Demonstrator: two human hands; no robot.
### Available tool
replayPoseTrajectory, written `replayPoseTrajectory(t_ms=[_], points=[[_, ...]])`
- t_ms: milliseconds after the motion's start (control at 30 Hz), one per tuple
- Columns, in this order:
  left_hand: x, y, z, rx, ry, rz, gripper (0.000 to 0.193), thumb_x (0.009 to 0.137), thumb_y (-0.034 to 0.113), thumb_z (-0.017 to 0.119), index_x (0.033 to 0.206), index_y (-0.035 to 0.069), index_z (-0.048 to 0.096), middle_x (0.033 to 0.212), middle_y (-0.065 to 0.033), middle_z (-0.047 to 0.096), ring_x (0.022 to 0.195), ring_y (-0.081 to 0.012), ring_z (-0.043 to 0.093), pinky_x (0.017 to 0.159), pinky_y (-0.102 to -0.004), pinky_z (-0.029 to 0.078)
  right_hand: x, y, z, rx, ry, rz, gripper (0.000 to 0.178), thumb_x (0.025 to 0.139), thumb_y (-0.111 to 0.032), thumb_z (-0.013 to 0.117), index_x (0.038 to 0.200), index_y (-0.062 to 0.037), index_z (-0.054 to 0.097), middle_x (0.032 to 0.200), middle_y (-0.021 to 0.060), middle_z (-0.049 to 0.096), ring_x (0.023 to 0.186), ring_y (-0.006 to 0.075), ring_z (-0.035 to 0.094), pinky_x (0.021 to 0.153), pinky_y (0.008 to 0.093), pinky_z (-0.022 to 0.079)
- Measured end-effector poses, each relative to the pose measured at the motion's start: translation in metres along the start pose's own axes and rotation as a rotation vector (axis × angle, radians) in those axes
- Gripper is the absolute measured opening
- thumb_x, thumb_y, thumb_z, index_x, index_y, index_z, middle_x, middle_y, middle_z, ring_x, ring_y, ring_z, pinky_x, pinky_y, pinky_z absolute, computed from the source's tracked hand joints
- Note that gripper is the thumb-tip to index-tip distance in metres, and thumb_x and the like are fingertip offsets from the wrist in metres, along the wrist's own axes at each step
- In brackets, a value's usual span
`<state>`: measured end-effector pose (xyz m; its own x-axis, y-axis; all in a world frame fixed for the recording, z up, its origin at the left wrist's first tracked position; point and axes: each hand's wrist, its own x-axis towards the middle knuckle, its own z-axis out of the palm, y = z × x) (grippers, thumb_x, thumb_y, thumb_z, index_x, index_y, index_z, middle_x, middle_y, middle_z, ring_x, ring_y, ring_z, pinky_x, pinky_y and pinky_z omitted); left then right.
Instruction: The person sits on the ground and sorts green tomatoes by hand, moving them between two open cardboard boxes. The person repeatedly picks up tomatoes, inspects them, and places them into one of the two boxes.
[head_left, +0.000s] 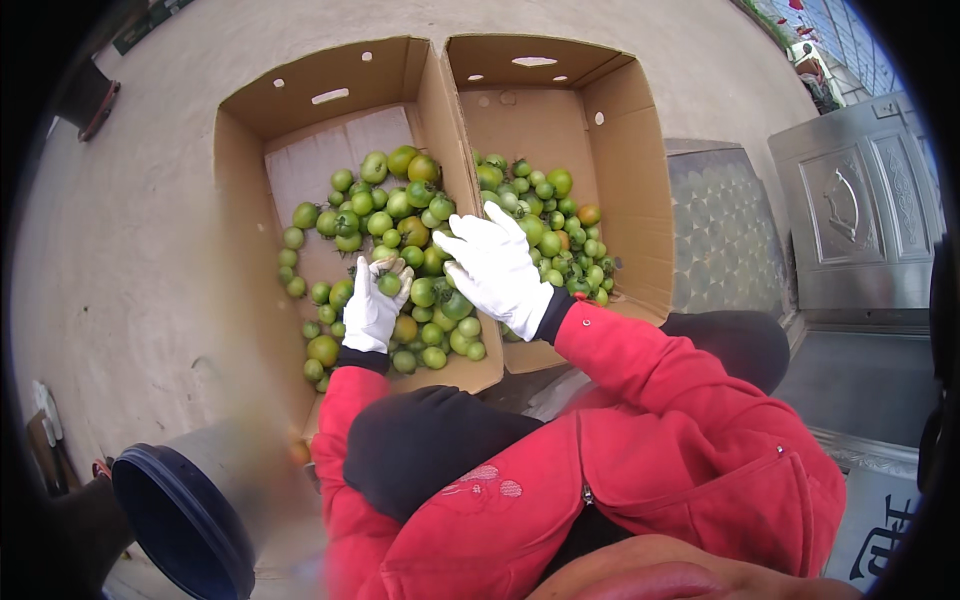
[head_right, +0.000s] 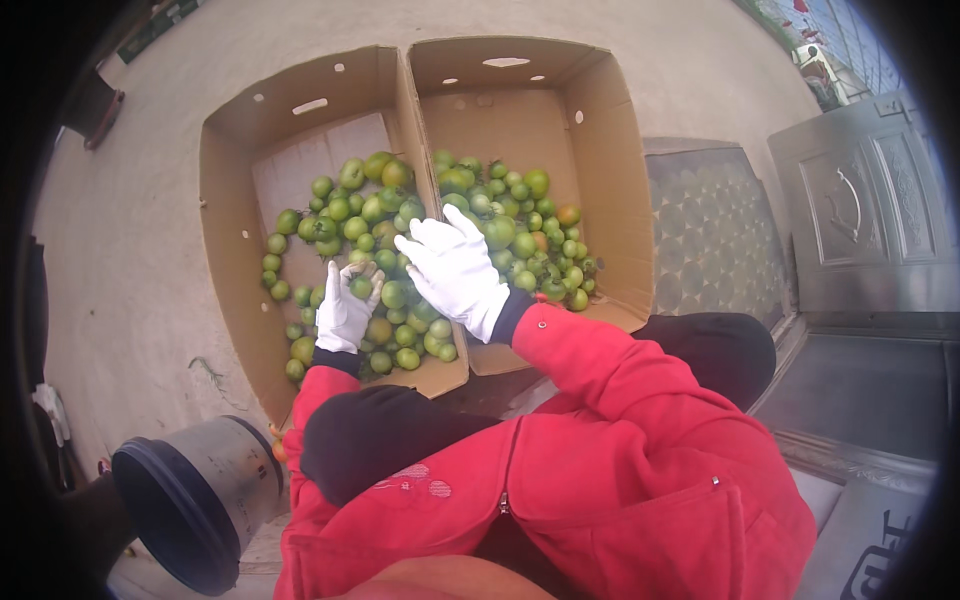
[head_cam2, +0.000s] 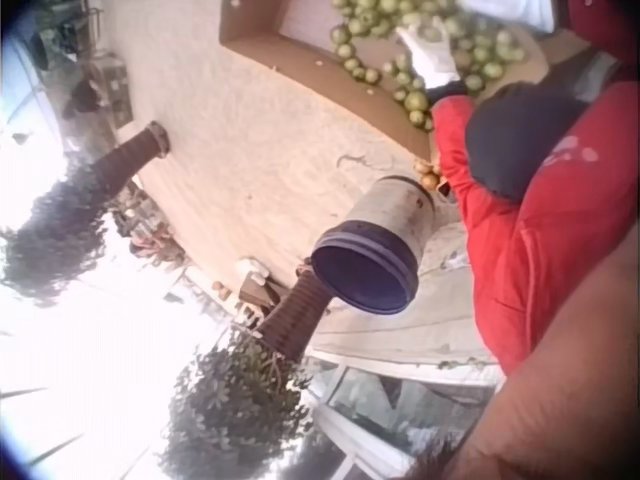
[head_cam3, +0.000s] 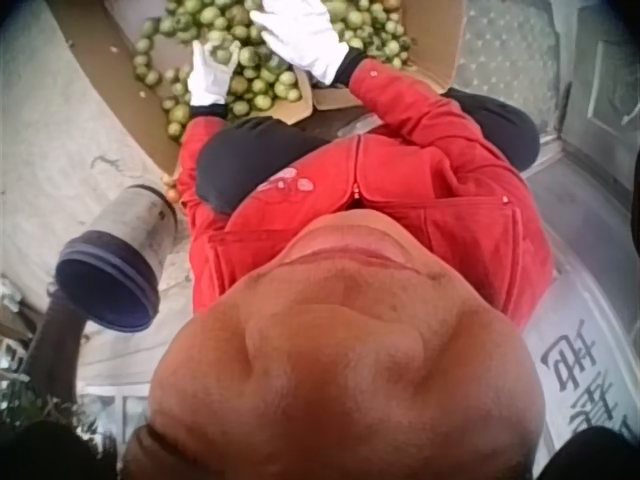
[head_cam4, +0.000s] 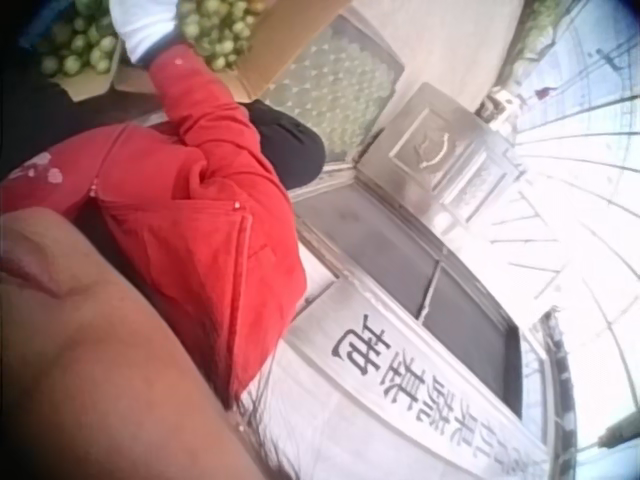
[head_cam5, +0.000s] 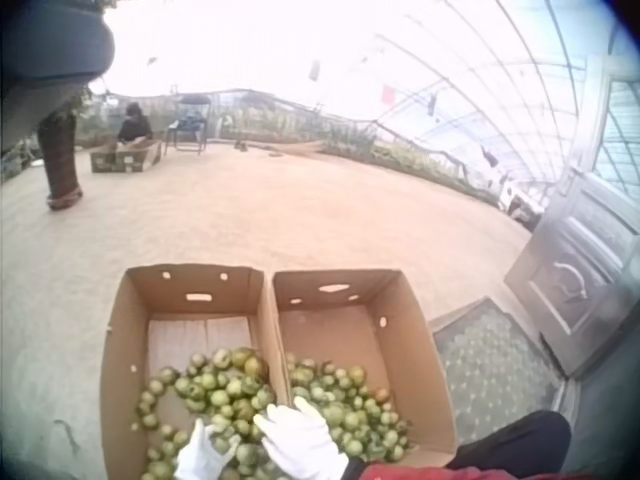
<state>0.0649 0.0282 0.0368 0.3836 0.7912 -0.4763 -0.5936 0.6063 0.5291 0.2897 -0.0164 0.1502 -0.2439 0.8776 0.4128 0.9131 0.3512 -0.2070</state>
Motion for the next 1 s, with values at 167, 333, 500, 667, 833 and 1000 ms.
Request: replayPoseTrajectory(t_ms=[167, 333, 500, 667, 833, 1000], points=[[-0.011, 0.002, 0.016, 0.030, -0.335, -0.025, 0.073, 0.109, 0.060, 0.043, 0.149, 0.000, 0.044, 0.154, -0.0176, 0.046, 0.140, -0.0330, 0.050, 0.114, -0.0479, 0.046, 0.001, -0.016, 0.006, 0.158, -0.148, -0.064, 0.051, 0.086, -0.025, 0.076, 0.134, -0.0109, 0.066, 0.117, 0.0126, 0.073, 0.109, 0.0286, 0.068, 0.114, 0.0520, 0.044], [-0.021, 0.001, 0.017, 0.137, -0.596, -0.023, 0.079, 0.110, 0.053, 0.046, 0.164, 0.000, 0.026, 0.167, -0.0130, 0.034, 0.153, -0.0301, 0.035, 0.121, -0.0500, 0.037, 0.007, -0.037, 0.001, 0.240, -0.404, -0.088, 0.040, 0.088, -0.025, 0.072, 0.123, -0.0066, 0.066, 0.108, 0.0122, 0.070, 0.096, 0.0296, 0.070, 0.085, 0.0434, 0.056], [-0.019, 0.002, 0.014, 0.083, -0.673, -0.160, 0.072, 0.111, 0.046, 0.048, 0.163, 0.000, 0.029, 0.163, -0.0154, 0.040, 0.148, -0.0279, 0.043, 0.117, -0.0454, 0.043, -0.002, -0.032, 0.014, 0.244, -0.402, -0.098, 0.030, 0.091, -0.021, 0.068, 0.118, -0.0082, 0.067, 0.102, 0.0126, 0.071, 0.090, 0.0296, 0.071, 0.077, 0.0424, 0.057], [-0.006, 0.008, 0.005, 0.758, 0.141, 0.343, 0.060, 0.107, 0.033, 0.059, 0.155, 0.002, 0.044, 0.149, -0.0227, 0.055, 0.138, -0.0327, 0.053, 0.115, -0.0431, 0.043, -0.003, -0.026, -0.003, 0.337, -0.184, -0.143, 0.050, 0.087, -0.019, 0.075, 0.135, -0.0089, 0.064, 0.108, 0.0132, 0.072, 0.098, 0.0327, 0.070, 0.085, 0.0449, 0.055], [-0.003, 0.016, -0.031, 1.741, 0.699, 0.398, 0.078, 0.092, 0.043, 0.073, 0.157, 0.008, 0.045, 0.159, -0.0333, 0.036, 0.147, -0.0483, 0.036, 0.123, -0.0526, 0.032, 0.004, 0.005, -0.021, 0.255, 0.139, -0.031, 0.057, 0.081, -0.014, 0.080, 0.136, -0.0088, 0.066, 0.117, 0.0175, 0.072, 0.099, 0.0341, 0.071, 0.084, 0.0432, 0.058], [-0.003, 0.007, -0.039, 1.903, 0.781, 0.246, 0.081, 0.089, 0.047, 0.075, 0.156, 0.013, 0.046, 0.164, -0.0313, 0.023, 0.149, -0.0494, 0.032, 0.122, -0.0537, 0.034, 0.002, 0.022, -0.019, 0.078, 0.202, 0.235, 0.055, 0.084, -0.020, 0.079, 0.137, -0.0114, 0.067, 0.126, 0.0194, 0.069, 0.115, 0.0402, 0.065, 0.104, 0.0513, 0.050]])
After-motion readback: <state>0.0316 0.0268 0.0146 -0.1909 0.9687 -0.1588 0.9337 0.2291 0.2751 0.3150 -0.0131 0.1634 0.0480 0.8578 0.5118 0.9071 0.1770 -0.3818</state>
